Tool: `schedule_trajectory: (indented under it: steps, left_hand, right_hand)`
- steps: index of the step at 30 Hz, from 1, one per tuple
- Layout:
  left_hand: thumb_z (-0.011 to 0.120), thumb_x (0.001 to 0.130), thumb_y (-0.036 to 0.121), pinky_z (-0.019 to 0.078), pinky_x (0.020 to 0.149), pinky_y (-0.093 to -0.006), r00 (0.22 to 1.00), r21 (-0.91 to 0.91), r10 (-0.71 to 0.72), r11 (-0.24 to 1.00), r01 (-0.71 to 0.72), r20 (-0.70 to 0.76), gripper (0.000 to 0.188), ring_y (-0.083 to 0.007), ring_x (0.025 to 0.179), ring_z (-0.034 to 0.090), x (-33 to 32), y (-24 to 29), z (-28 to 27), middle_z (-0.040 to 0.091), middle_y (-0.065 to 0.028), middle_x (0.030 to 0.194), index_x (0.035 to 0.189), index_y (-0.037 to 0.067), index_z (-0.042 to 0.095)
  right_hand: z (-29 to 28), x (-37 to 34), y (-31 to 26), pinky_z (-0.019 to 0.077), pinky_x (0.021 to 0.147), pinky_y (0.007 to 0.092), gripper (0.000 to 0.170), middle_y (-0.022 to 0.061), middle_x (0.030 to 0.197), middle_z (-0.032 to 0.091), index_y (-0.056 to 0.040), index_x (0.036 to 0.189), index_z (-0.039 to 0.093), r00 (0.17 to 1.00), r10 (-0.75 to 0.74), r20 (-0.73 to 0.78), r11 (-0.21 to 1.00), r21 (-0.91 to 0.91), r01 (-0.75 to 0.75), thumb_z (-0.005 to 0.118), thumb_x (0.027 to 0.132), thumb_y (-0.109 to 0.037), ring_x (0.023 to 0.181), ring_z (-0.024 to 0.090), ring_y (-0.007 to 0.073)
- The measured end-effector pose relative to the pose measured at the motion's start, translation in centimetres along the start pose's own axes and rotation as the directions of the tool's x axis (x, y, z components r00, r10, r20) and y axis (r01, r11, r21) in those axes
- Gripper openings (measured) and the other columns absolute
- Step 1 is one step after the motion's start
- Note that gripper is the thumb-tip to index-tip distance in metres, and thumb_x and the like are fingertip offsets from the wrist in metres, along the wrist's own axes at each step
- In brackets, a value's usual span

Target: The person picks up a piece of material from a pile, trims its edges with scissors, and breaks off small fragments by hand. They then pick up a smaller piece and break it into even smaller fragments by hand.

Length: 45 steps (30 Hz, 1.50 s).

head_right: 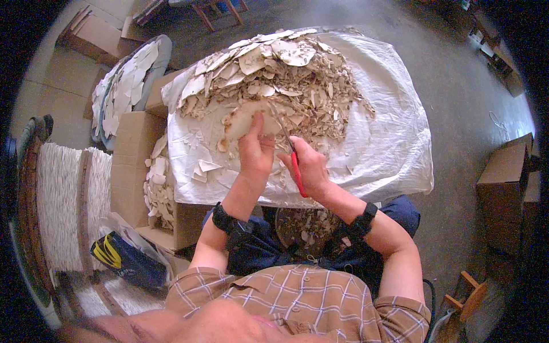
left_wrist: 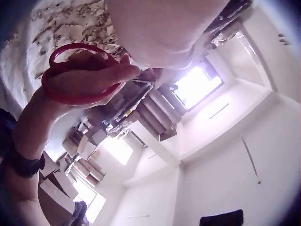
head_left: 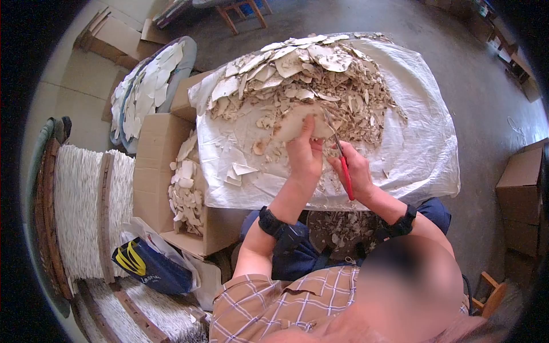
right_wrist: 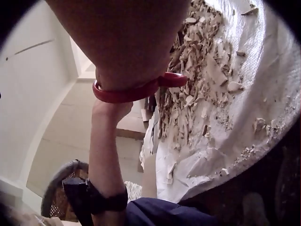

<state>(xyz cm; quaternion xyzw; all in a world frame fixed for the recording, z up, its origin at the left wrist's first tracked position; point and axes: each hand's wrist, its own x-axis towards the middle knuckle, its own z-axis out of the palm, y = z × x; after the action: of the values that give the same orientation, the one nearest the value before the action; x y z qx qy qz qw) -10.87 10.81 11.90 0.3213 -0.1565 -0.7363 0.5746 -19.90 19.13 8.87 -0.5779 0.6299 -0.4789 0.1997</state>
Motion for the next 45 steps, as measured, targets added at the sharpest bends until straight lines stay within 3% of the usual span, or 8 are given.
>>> schedule_trajectory:
  steps: [13, 24, 28, 30, 34, 36, 40, 45]
  left_hand:
    - [0.063, 0.075, 0.006, 0.048, 0.06, -0.0258, 0.996, 0.23, 0.073, 0.971, -0.062, -0.042, 0.022, -0.0133, 0.077, 0.059, 0.1, 2.3, 0.5, 0.06, -0.0026, 0.092, 0.095, 0.009, 0.056]
    - [0.06, 0.073, 0.001, 0.048, 0.067, -0.0264, 0.924, 0.622, 0.001, 0.739, -0.259, 0.383, 0.024, -0.0154, 0.082, 0.059, -0.1, 3.2, -0.1, 0.061, -0.0067, 0.09, 0.096, 0.0, 0.059]
    - [0.059, 0.072, 0.0, 0.0477, 0.069, -0.0253, 0.97, 0.482, -0.053, 0.873, -0.07, 0.238, 0.024, -0.0148, 0.082, 0.059, -0.1, 3.3, 0.7, 0.061, -0.0066, 0.089, 0.096, 0.0, 0.06]
    - [0.063, 0.074, 0.007, 0.0468, 0.058, -0.0236, 0.967, 0.679, -0.004, 0.713, -0.175, 0.253, 0.017, -0.0125, 0.07, 0.059, -0.2, 3.8, 0.9, 0.062, -0.0065, 0.082, 0.088, -0.002, 0.059]
    - [0.063, 0.074, 0.007, 0.0488, 0.067, -0.0268, 0.891, 0.543, 0.104, 0.759, -0.358, 0.442, 0.023, -0.0161, 0.081, 0.06, 0.5, 3.2, -0.1, 0.061, -0.0083, 0.091, 0.095, 0.0, 0.057]
    - [0.063, 0.073, 0.006, 0.0491, 0.067, -0.028, 0.978, 0.491, -0.08, 0.871, -0.025, 0.191, 0.025, -0.0173, 0.08, 0.06, 0.4, 3.4, 0.3, 0.06, -0.0094, 0.091, 0.097, 0.0, 0.056]
    - [0.066, 0.072, 0.009, 0.0466, 0.059, -0.0247, 0.958, 0.543, 0.018, 0.821, -0.179, 0.287, 0.02, -0.0117, 0.073, 0.058, 0.8, 2.7, -0.5, 0.061, -0.0071, 0.087, 0.089, 0.001, 0.059]
    - [0.068, 0.073, 0.014, 0.0441, 0.062, -0.0232, 0.993, 0.317, -0.102, 0.945, 0.08, 0.054, 0.02, -0.0098, 0.076, 0.055, 1.3, 2.1, -0.6, 0.059, -0.0034, 0.088, 0.087, 0.007, 0.055]
  right_hand:
    - [-2.0, 1.1, 0.1, 0.0456, 0.062, 0.0348, 0.041, 0.016, 0.082, 0.055, -0.0026, 0.103, 0.049, 0.994, -0.035, 0.106, 0.999, 0.033, 0.032, 0.062, 0.075, -0.029, 0.073, 0.057, 0.0287]
    - [-3.6, 1.6, 0.3, 0.0452, 0.06, 0.0343, 0.04, 0.0135, 0.077, 0.054, -0.0036, 0.103, 0.049, 0.995, -0.025, 0.092, 0.999, -0.022, 0.027, 0.063, 0.074, -0.028, 0.069, 0.056, 0.0287]
    - [-4.4, 1.8, 0.0, 0.0454, 0.059, 0.0348, 0.041, 0.0121, 0.08, 0.055, -0.0054, 0.103, 0.049, 0.986, -0.145, 0.081, 0.975, -0.157, 0.156, 0.065, 0.073, -0.028, 0.068, 0.057, 0.0291]
    - [-4.6, 1.8, -0.1, 0.0455, 0.059, 0.0349, 0.041, 0.0118, 0.081, 0.055, -0.0059, 0.103, 0.049, 0.984, -0.152, 0.09, 0.966, -0.198, 0.167, 0.065, 0.072, -0.028, 0.068, 0.057, 0.0293]
    - [-4.7, 1.6, -0.2, 0.0456, 0.058, 0.0356, 0.042, 0.0129, 0.081, 0.056, -0.0057, 0.103, 0.049, 0.979, -0.182, 0.089, 0.961, -0.196, 0.196, 0.067, 0.071, -0.025, 0.07, 0.057, 0.0305]
    - [-4.4, 1.2, 0.0, 0.0456, 0.058, 0.036, 0.042, 0.0138, 0.08, 0.056, -0.0056, 0.103, 0.049, 0.978, -0.197, 0.071, 0.966, -0.156, 0.206, 0.067, 0.07, -0.025, 0.07, 0.057, 0.0314]
    - [-4.0, 1.0, -0.3, 0.0452, 0.058, 0.0375, 0.036, 0.0172, 0.074, 0.056, -0.0045, 0.097, 0.05, 0.993, -0.063, 0.097, 0.992, -0.1, 0.072, 0.066, 0.072, -0.024, 0.07, 0.057, 0.0339]
    - [-4.0, 1.4, -0.6, 0.0426, 0.053, 0.0337, 0.028, 0.0157, 0.067, 0.052, -0.0041, 0.094, 0.051, 0.99, -0.076, 0.115, 0.987, -0.131, 0.091, 0.065, 0.072, -0.015, 0.059, 0.053, 0.0307]
